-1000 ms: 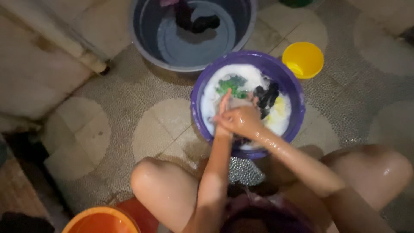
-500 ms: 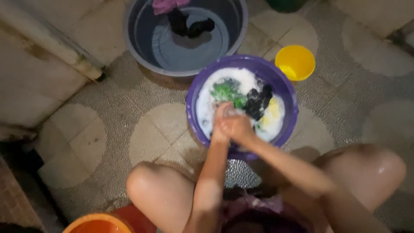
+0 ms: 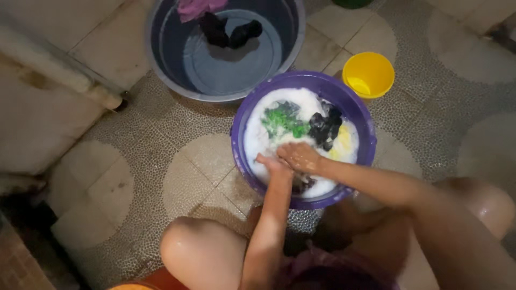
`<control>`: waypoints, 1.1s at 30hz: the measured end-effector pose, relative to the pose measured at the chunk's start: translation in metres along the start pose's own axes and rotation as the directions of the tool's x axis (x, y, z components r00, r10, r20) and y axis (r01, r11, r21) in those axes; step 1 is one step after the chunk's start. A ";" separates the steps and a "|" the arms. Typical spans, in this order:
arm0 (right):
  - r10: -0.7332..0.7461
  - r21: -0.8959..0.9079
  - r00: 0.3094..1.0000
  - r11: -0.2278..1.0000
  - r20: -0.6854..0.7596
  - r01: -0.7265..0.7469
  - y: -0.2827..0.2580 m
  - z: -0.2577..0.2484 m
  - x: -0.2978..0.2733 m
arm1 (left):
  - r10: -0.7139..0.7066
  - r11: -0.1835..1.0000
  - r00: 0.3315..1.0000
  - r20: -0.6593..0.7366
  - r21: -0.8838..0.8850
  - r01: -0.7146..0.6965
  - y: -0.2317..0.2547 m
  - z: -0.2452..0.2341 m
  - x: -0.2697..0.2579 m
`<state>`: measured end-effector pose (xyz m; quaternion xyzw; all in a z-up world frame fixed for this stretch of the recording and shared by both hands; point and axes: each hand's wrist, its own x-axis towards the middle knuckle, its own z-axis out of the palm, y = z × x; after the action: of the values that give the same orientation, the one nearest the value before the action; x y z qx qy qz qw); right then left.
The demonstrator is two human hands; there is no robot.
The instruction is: The person hand-washes various garments in a purple basin filled with soapy water. They scrub and rinse items one by one, then transfer them to a larger grey basin nearby. The process continues with multiple pieces of clothing being handled and moved between basins.
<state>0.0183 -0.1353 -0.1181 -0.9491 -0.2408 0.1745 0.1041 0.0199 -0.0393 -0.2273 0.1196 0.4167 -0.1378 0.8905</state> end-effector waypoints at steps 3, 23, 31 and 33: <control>0.100 0.005 0.978 0.995 0.183 -0.103 0.009 0.023 0.028 | 0.037 0.997 0.994 -0.100 0.065 -0.030 -0.004 -0.014 0.024; -0.004 0.378 0.897 0.906 -0.441 0.190 -0.065 -0.089 -0.055 | -0.388 0.894 0.798 0.461 -0.021 0.447 0.024 0.054 -0.091; 0.462 0.495 0.703 0.850 -0.540 -0.178 -0.005 -0.068 0.000 | -0.165 0.953 0.849 0.503 0.302 0.007 0.006 0.043 -0.038; 0.297 0.434 0.841 0.897 -0.451 -0.084 -0.025 -0.057 -0.002 | -0.052 0.956 0.819 0.571 0.266 -0.124 0.009 0.034 -0.017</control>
<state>0.0280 -0.1214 -0.0587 -0.9393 -0.0666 -0.0263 0.3356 0.0362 -0.0391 -0.1919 0.2106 0.1030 -0.2100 0.9492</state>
